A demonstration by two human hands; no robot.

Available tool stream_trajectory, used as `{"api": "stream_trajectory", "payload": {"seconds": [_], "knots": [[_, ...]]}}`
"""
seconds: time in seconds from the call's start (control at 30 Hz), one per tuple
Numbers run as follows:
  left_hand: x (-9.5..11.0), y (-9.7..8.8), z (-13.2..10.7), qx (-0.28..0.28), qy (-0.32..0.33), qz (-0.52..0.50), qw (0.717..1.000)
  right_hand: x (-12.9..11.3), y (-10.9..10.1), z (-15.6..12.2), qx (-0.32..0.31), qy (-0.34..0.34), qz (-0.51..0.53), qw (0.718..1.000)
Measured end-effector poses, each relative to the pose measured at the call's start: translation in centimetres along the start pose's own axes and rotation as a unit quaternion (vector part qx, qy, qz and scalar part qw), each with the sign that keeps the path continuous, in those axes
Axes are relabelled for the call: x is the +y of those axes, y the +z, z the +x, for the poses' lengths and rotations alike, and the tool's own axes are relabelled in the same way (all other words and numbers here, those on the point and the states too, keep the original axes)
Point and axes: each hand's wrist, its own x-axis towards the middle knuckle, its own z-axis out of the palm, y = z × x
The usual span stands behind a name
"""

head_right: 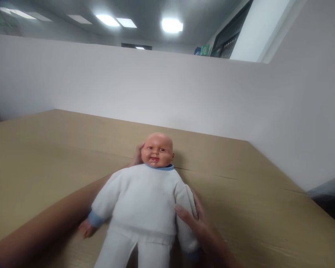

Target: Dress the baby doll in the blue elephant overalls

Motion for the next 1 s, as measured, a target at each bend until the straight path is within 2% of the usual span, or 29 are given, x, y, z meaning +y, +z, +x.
{"api": "stream_trajectory", "payload": {"seconds": [0.17,0.3,0.4,0.5,0.6,0.8,0.87,1.0], "knots": [[0.5,-2.9,1.8,0.009,-0.038,0.009,0.999,1.0,0.4,-0.3,0.005,-0.009,-0.061,0.998],[1.3,-5.0,2.9,0.045,-0.069,0.044,0.996,2.7,0.5,-0.4,0.051,-0.012,-0.038,0.998],[2.2,-6.3,3.4,0.042,-0.086,0.060,0.994,3.7,0.3,0.1,0.045,-0.046,-0.028,0.998],[3.2,-7.0,3.9,0.032,-0.097,0.066,0.993,3.6,-0.2,0.4,0.035,-0.068,-0.071,0.995],[3.8,-7.3,4.2,0.025,-0.104,0.065,0.992,3.4,-0.4,0.4,0.030,-0.067,-0.131,0.989],[4.1,-6.9,4.4,-0.014,-0.128,0.066,0.989,4.5,-0.4,0.5,0.066,-0.084,-0.217,0.970],[3.9,-6.5,4.4,0.000,-0.120,0.071,0.990,5.0,-0.4,0.5,0.068,-0.088,-0.221,0.969],[3.6,-5.7,4.6,0.037,-0.062,0.082,0.994,5.7,-0.7,0.7,0.070,-0.082,-0.224,0.969]]}}
